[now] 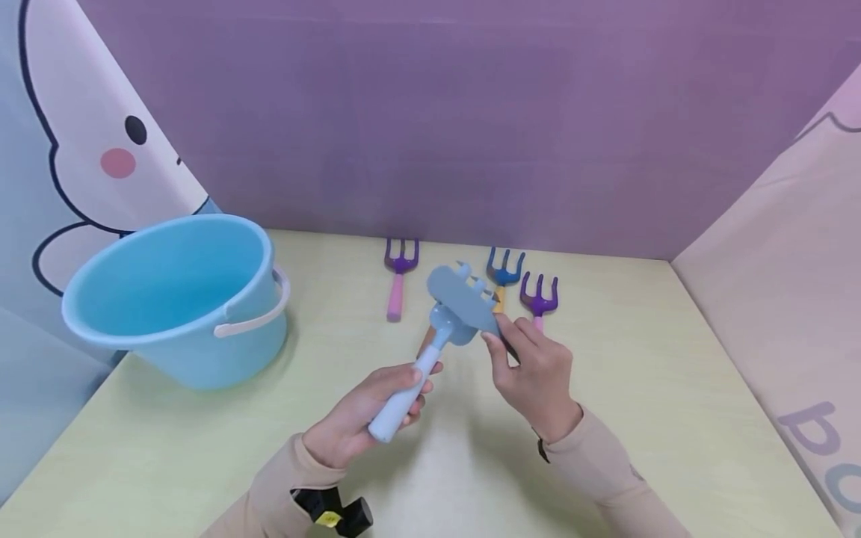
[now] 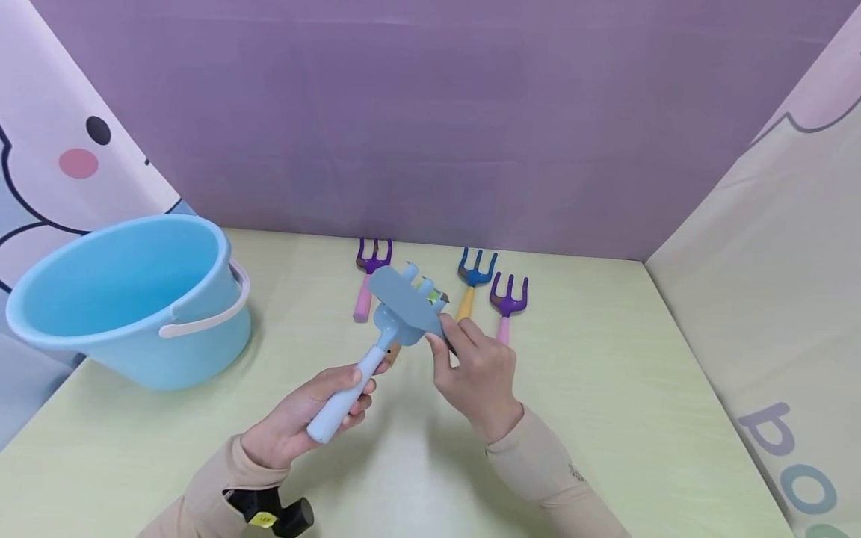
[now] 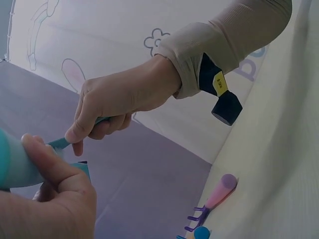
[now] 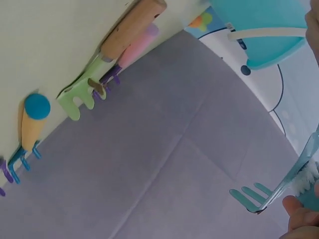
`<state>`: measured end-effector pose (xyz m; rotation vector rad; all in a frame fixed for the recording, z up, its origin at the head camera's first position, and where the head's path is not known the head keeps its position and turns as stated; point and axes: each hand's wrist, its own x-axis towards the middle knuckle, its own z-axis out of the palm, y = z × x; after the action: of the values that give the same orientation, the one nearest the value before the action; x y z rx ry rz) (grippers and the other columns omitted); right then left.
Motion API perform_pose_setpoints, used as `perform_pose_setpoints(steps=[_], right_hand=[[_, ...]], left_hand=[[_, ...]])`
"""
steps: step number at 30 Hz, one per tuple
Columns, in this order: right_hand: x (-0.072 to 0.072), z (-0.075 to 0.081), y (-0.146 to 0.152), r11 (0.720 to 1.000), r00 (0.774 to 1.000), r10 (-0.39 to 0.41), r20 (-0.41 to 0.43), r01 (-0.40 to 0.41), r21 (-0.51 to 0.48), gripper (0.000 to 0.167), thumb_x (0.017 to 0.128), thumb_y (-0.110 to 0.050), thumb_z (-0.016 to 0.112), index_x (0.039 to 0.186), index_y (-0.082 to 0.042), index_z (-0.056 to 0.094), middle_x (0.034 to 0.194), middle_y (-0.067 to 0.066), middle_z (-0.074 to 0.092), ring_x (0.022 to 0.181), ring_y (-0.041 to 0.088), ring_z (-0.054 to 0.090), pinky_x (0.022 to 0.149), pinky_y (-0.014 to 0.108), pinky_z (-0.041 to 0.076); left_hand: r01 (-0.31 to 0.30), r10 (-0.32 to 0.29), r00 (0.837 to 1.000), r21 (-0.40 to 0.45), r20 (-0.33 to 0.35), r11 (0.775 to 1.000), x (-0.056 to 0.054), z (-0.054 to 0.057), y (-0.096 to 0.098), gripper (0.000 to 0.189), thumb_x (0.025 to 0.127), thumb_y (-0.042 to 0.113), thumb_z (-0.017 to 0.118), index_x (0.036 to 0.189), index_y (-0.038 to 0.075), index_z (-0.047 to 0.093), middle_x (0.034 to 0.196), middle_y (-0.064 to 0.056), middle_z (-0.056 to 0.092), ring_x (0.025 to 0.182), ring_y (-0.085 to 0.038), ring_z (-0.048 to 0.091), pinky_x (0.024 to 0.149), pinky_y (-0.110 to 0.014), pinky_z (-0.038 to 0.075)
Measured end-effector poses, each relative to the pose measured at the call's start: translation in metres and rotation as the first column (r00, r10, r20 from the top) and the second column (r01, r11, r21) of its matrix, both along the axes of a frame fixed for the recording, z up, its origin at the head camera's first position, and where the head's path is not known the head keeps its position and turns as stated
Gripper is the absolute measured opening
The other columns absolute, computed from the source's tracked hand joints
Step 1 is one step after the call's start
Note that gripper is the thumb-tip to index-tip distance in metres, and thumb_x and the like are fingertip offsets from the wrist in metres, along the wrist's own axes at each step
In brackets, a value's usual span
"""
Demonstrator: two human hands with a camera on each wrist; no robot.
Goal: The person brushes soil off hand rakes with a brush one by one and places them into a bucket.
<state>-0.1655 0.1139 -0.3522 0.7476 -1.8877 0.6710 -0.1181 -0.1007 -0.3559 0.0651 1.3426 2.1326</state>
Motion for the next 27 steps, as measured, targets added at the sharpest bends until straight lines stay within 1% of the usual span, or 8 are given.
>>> perform_pose_setpoints(steps=[2, 4, 7, 10, 12, 15, 21, 27], right_hand=[[0.000, 0.001, 0.000, 0.998, 0.997, 0.057, 0.051, -0.055, -0.042, 0.039, 0.093, -0.030, 0.051, 0.090, 0.005, 0.068, 0.056, 0.004, 0.050, 0.045, 0.007, 0.037, 0.039, 0.015, 0.028], [0.001, 0.003, 0.001, 0.989, 0.987, 0.123, 0.108, -0.112, -0.100, 0.041, 0.092, -0.031, 0.052, 0.090, 0.006, 0.068, 0.056, 0.004, 0.050, 0.046, 0.007, 0.036, 0.042, 0.015, 0.028], [0.002, 0.007, 0.003, 0.963, 0.956, 0.222, 0.190, -0.184, -0.198, 0.040, 0.091, -0.029, 0.055, 0.091, 0.008, 0.068, 0.055, 0.004, 0.049, 0.048, 0.006, 0.035, 0.044, 0.016, 0.028], [0.004, 0.011, 0.004, 0.938, 0.917, 0.285, 0.278, -0.208, -0.277, 0.028, 0.088, -0.017, 0.060, 0.095, 0.009, 0.068, 0.056, 0.004, 0.049, 0.049, 0.004, 0.033, 0.043, 0.017, 0.028], [0.005, 0.013, 0.005, 0.933, 0.896, 0.296, 0.331, -0.196, -0.303, 0.020, 0.084, -0.006, 0.063, 0.097, 0.009, 0.067, 0.058, 0.005, 0.050, 0.049, 0.004, 0.034, 0.042, 0.017, 0.029], [0.008, 0.014, 0.006, 0.934, 0.878, 0.288, 0.383, -0.169, -0.315, 0.020, 0.080, 0.005, 0.063, 0.099, 0.009, 0.067, 0.062, 0.006, 0.053, 0.049, 0.003, 0.035, 0.041, 0.017, 0.029], [0.007, 0.014, 0.006, 0.931, 0.873, 0.290, 0.391, -0.163, -0.327, 0.020, 0.081, 0.003, 0.063, 0.100, 0.008, 0.067, 0.063, 0.007, 0.055, 0.049, 0.003, 0.036, 0.041, 0.017, 0.030], [0.008, 0.015, 0.007, 0.919, 0.861, 0.310, 0.404, -0.163, -0.358, 0.017, 0.084, 0.000, 0.061, 0.099, 0.007, 0.067, 0.058, 0.004, 0.048, 0.048, 0.001, 0.034, 0.040, 0.019, 0.028]], left_hand=[[0.002, -0.002, 1.000, -0.003, -0.013, 1.000, 0.000, 0.000, 0.000, 0.053, 0.088, 0.026, 0.055, 0.130, -0.001, 0.040, 0.085, 0.007, 0.057, 0.069, -0.003, 0.050, 0.062, -0.015, 0.043], [0.003, -0.003, 1.000, -0.008, -0.018, 1.000, 0.000, 0.000, 0.000, 0.053, 0.088, 0.026, 0.055, 0.131, -0.002, 0.040, 0.084, 0.007, 0.057, 0.068, -0.003, 0.050, 0.062, -0.014, 0.043], [0.003, -0.003, 1.000, 0.000, -0.019, 1.000, -0.001, 0.001, 0.000, 0.053, 0.089, 0.025, 0.055, 0.131, -0.002, 0.040, 0.084, 0.006, 0.056, 0.067, -0.003, 0.050, 0.061, -0.014, 0.042], [0.003, -0.003, 1.000, 0.005, -0.011, 1.000, -0.002, 0.001, 0.000, 0.053, 0.089, 0.026, 0.054, 0.132, -0.001, 0.039, 0.084, 0.006, 0.055, 0.066, -0.003, 0.050, 0.062, -0.014, 0.043], [0.006, -0.006, 1.000, 0.008, -0.011, 1.000, -0.002, 0.001, -0.001, 0.053, 0.089, 0.026, 0.054, 0.132, -0.001, 0.039, 0.084, 0.006, 0.054, 0.066, -0.003, 0.050, 0.062, -0.014, 0.043], [0.009, -0.009, 1.000, 0.004, -0.009, 1.000, -0.003, 0.000, -0.001, 0.051, 0.089, 0.026, 0.053, 0.131, 0.001, 0.040, 0.084, 0.006, 0.054, 0.066, -0.003, 0.050, 0.062, -0.014, 0.043], [0.004, -0.004, 1.000, 0.012, -0.004, 1.000, -0.003, -0.001, -0.002, 0.044, 0.088, 0.026, 0.055, 0.125, 0.005, 0.045, 0.085, 0.007, 0.056, 0.068, -0.004, 0.050, 0.062, -0.014, 0.044], [0.002, -0.002, 0.999, 0.000, -0.037, 1.000, -0.004, -0.002, -0.004, 0.042, 0.088, 0.027, 0.054, 0.125, 0.007, 0.047, 0.085, 0.007, 0.056, 0.069, -0.004, 0.049, 0.062, -0.015, 0.043]])
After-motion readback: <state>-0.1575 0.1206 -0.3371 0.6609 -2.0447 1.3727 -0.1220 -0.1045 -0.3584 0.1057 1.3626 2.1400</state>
